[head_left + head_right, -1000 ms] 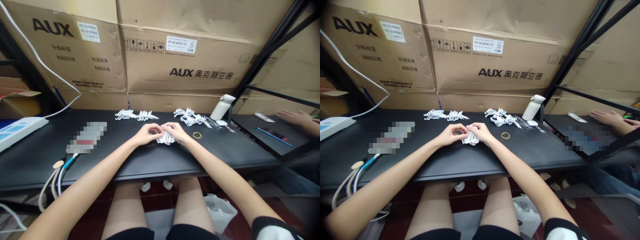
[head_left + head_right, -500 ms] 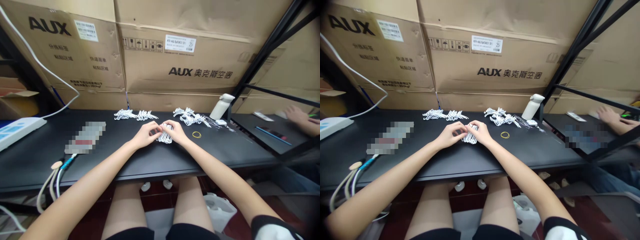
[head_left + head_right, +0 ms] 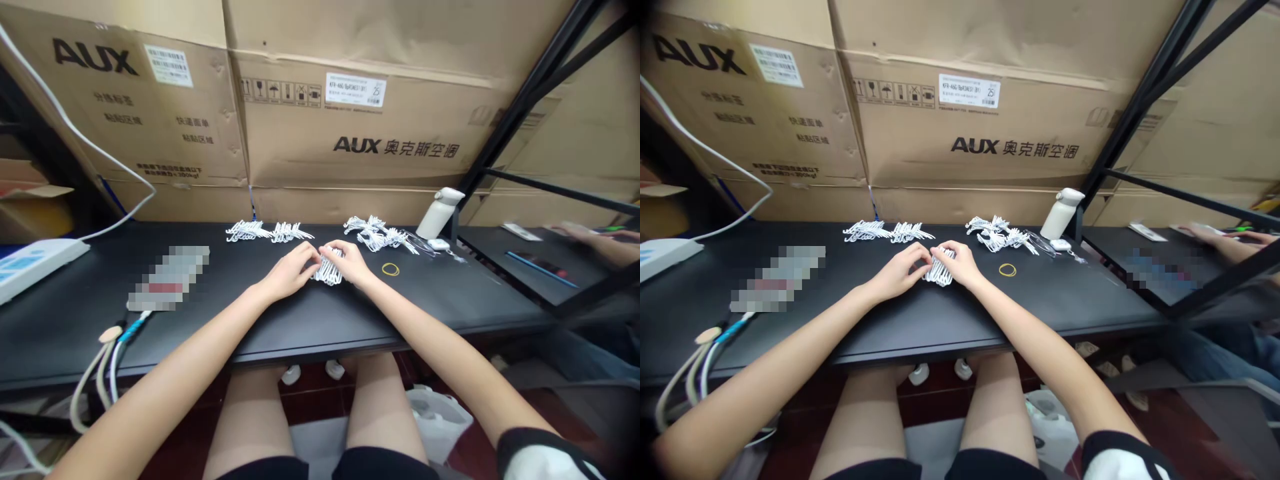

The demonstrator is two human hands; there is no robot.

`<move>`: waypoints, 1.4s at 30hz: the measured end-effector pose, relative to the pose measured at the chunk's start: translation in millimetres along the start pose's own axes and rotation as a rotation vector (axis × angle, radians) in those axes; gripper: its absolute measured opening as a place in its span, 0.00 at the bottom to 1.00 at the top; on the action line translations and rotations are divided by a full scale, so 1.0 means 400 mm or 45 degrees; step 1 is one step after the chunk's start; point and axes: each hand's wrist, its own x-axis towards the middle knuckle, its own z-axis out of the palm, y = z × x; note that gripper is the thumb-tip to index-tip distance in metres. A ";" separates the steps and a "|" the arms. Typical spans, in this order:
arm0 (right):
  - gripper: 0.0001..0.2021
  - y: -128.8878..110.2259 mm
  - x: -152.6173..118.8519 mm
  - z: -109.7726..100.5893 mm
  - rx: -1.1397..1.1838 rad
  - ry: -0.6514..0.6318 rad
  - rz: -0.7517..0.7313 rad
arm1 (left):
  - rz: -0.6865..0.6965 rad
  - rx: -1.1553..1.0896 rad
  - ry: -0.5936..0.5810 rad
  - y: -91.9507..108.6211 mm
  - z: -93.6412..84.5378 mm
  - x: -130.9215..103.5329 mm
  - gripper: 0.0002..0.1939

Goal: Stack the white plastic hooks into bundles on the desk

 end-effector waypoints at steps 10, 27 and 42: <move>0.14 -0.005 0.002 -0.005 0.103 0.060 -0.031 | -0.050 -0.144 0.040 0.005 -0.005 0.005 0.07; 0.17 -0.023 -0.003 0.001 0.286 -0.046 0.054 | -0.327 -0.423 -0.242 -0.027 -0.001 0.006 0.21; 0.21 -0.022 0.012 -0.020 0.264 0.145 0.250 | -0.318 -0.364 -0.155 -0.030 0.005 0.003 0.19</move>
